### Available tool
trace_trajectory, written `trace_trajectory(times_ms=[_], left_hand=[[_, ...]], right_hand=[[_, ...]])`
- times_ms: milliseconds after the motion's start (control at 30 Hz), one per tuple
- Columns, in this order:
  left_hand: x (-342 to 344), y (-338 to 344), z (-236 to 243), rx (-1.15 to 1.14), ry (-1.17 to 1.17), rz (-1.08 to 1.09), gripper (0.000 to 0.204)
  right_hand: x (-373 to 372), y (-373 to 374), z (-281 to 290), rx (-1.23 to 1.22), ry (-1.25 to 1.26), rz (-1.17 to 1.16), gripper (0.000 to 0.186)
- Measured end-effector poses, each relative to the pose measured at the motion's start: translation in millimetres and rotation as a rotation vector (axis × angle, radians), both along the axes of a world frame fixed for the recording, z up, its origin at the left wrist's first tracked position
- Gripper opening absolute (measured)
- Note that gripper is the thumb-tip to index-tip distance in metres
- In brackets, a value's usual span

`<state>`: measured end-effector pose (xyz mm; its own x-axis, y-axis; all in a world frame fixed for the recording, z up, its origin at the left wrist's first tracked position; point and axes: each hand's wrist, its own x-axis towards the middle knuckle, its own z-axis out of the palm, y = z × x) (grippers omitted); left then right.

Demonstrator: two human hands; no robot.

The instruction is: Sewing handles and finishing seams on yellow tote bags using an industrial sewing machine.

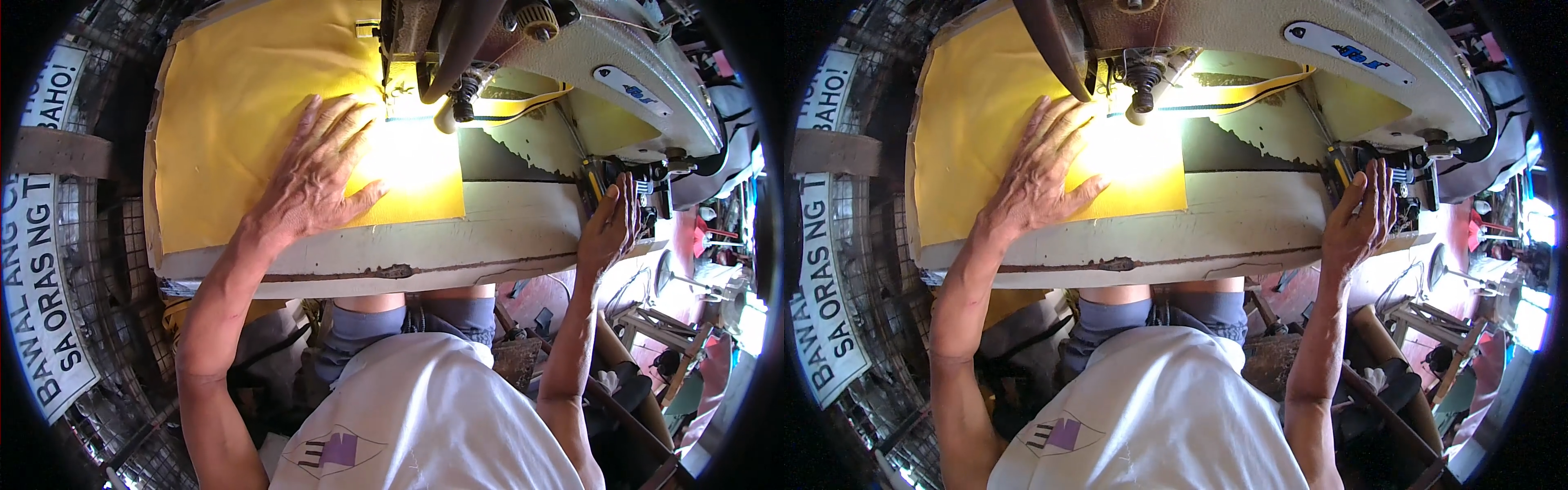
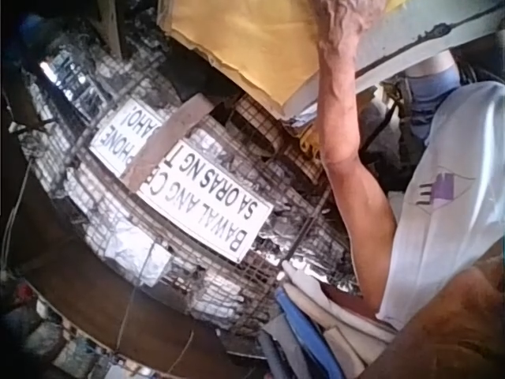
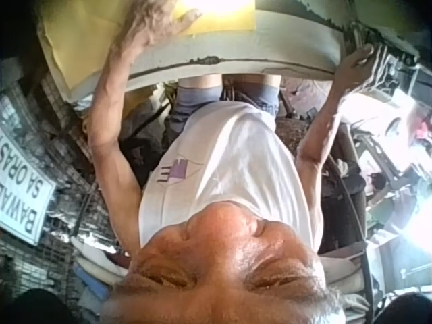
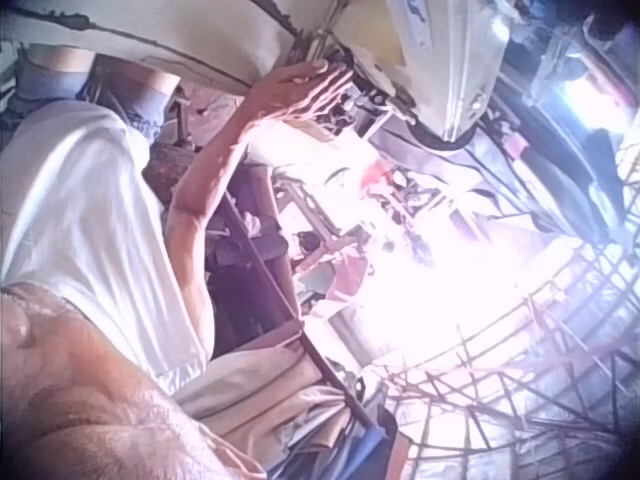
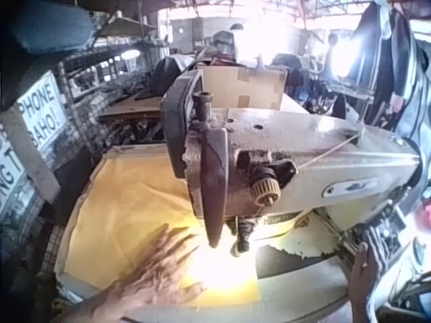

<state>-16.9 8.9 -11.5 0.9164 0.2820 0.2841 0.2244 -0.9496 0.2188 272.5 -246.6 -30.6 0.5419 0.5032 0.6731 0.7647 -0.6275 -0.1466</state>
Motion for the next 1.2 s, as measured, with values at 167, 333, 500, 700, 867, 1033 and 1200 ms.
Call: trace_trajectory(times_ms=[167,333,500,700,867,1033,1200], left_hand=[[-1.8,-1.8,-0.6,0.027,0.026,0.017,0.061],[-1.9,-3.1,0.1,0.03,0.022,0.0,0.061],[-3.5,-4.9,0.7,0.022,0.009,0.008,0.058],[-3.8,-5.0,-0.6,0.025,0.021,0.006,0.058],[-3.4,-4.5,0.9,0.029,0.018,0.011,0.06],[-2.6,-4.2,1.4,0.038,0.008,0.004,0.061],[0.9,7.5,0.8,0.048,0.036,0.01,0.062]], right_hand=[[-1.2,2.3,1.1,-0.004,-0.027,-0.011,0.032],[-2.5,0.6,1.2,-0.015,-0.039,-0.022,0.031],[0.1,1.8,0.5,-0.015,-0.009,-0.038,0.03],[-39.2,26.2,19.3,0.035,-0.221,0.323,0.046],[-74.2,98.9,26.9,-0.233,0.122,1.022,0.029],[-71.8,137.5,15.6,-0.307,0.113,1.158,0.028],[-66.0,145.4,10.8,-0.361,0.127,1.117,0.03]])
